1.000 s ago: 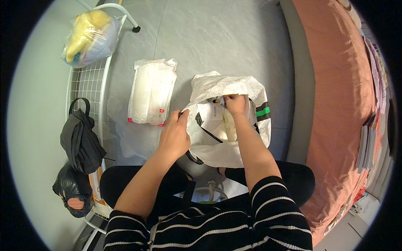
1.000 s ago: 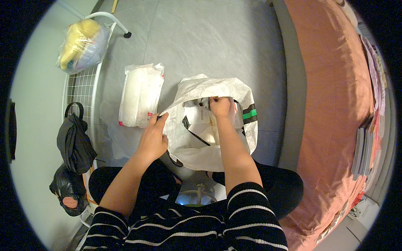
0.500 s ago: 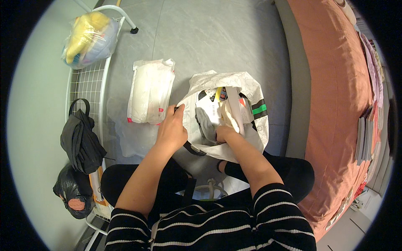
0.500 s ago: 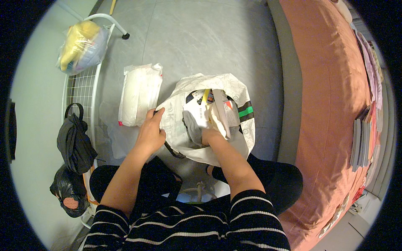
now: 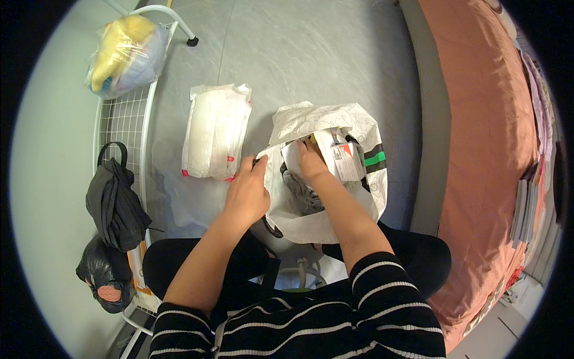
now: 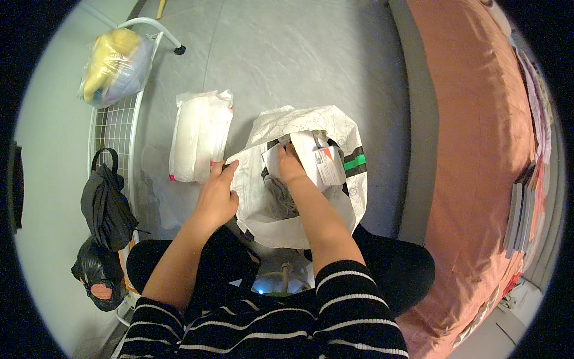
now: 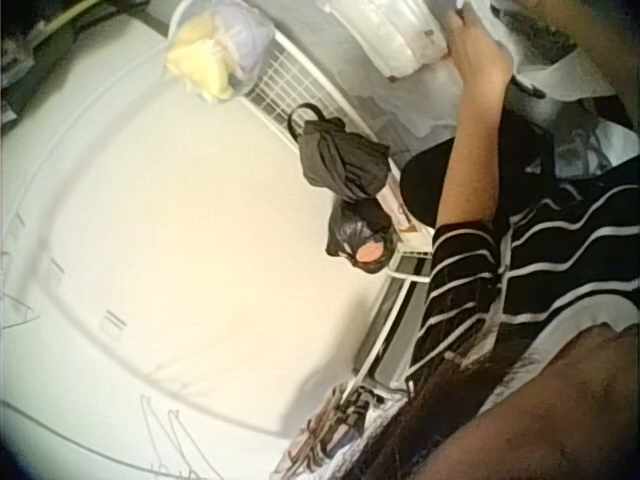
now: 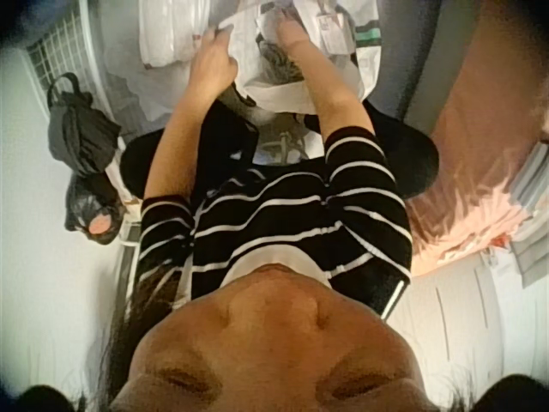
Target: The person sits on the floor and unpacks various items from a white plastic bag, including papers, packaged goods, and clothing. They remove each item, briefly handle it, and place it on the floor or on a nearby bed.
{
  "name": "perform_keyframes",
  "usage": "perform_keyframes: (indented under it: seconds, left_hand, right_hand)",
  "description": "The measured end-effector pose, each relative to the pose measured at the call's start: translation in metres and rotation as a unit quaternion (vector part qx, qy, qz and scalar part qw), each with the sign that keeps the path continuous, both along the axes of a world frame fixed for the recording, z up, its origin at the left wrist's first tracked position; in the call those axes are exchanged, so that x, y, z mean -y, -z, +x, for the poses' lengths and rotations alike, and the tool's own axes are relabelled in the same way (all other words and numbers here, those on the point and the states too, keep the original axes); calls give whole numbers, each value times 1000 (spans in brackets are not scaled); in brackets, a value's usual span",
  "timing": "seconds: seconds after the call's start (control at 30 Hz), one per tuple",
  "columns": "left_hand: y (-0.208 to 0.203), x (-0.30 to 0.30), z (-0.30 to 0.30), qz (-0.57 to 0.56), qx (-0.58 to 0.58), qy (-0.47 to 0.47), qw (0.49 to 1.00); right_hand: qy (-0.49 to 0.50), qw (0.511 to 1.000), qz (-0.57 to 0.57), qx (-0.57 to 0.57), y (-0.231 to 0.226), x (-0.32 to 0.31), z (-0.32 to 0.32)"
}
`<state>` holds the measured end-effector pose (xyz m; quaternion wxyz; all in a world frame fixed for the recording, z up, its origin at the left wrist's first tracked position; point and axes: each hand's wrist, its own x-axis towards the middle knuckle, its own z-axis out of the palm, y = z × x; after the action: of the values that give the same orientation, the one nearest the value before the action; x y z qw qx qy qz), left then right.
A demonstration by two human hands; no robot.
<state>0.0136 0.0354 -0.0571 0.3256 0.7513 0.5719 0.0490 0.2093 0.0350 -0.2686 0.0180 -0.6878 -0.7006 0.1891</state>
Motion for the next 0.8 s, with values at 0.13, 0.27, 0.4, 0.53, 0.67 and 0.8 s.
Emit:
perform_keyframes:
  seconds: [0.13,0.27,0.4,0.53,0.67,0.8]
  left_hand:
    - [-1,-2,-1,-2,3,-6,1000]
    - [-4,-6,1,-8,6,-20,1000]
    - [-1,-7,0,9,16,-18,1000]
    - [0,-7,1,14,16,-1,1000]
    - [-3,-8,4,-6,8,-7,1000]
    - [-3,-9,2,-7,12,-14,1000]
  right_hand:
    - [-65,994,-80,41,-1,3,12]
    - [-115,974,-188,-42,-8,14,40]
    - [-123,920,-345,139,-30,4,62]
    - [-47,951,-303,46,-33,-41,55]
    - [-60,987,-135,-66,-27,-61,12]
    - [-85,993,-79,-18,9,-76,21]
